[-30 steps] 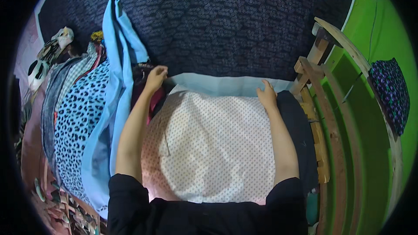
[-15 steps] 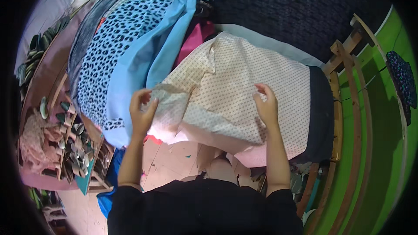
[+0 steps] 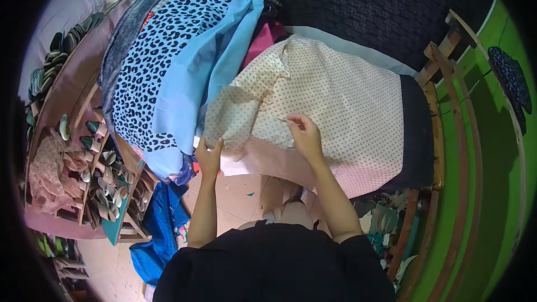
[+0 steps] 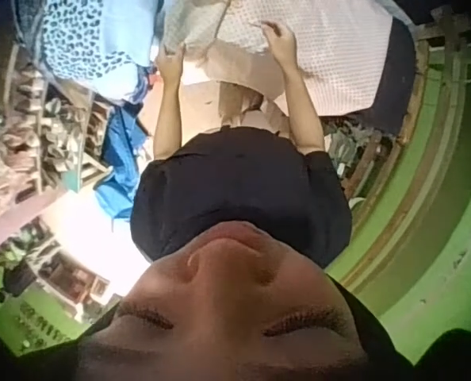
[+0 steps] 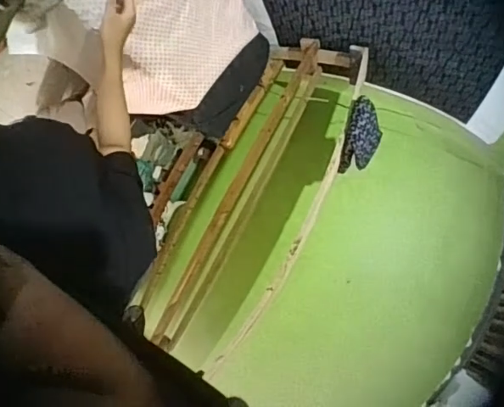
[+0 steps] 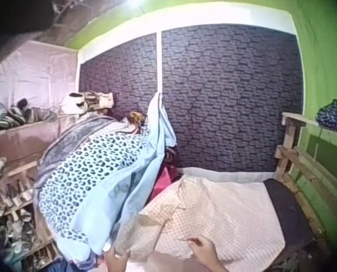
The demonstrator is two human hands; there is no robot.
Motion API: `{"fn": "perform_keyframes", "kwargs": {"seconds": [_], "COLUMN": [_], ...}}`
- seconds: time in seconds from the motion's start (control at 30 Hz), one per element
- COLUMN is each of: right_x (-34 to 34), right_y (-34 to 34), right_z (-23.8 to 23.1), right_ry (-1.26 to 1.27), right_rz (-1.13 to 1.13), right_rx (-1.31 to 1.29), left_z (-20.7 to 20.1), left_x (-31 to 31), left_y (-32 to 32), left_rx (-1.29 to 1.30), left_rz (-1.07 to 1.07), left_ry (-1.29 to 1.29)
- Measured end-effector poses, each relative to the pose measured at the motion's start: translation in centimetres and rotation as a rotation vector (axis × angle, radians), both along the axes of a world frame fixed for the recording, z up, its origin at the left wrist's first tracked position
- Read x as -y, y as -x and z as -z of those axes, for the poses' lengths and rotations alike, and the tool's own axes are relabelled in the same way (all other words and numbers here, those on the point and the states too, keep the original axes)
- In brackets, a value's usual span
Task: Folding several pieces of fabric with different patterns and placing them on a shelf.
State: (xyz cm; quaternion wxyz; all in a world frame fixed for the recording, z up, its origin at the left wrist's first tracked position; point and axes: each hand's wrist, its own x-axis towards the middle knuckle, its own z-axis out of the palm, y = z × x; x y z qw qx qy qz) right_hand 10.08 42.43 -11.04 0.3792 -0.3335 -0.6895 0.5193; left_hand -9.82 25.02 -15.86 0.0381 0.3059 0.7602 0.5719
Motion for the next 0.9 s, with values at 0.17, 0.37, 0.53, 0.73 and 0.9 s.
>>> {"fn": "perform_keyframes", "kwargs": {"seconds": [0.17, 0.37, 0.53, 0.73, 0.9], "right_x": [-2.0, -7.6, -11.5, -14.5, -18.7], "right_y": [4.9, 9.2, 4.5, -5.8, -10.2], "right_z": [-1.7, 0.0, -3.7, -8.6, -7.9], "right_ry": [0.666, 1.204, 0.471, 0.043, -0.197], "right_rz": [-0.085, -0.231, 0.08, 0.262, 0.492], "right_rx": [-0.052, -0.692, -0.433, -0.365, -0.095], "left_z": [-1.0, -4.5, -4.4, -5.0, -3.3], "left_x": [0.7, -0.5, -1.9, -4.9, -9.1], "left_y": [-4.1, -8.9, -10.6, -14.2, -18.8], "left_rx": [-0.18, -0.475, -0.581, -0.42, -0.241], "left_rz": [0.069, 0.461, 0.635, 0.878, 1.063], "left_ry": [0.056, -0.01, -0.015, -0.081, -0.149]}}
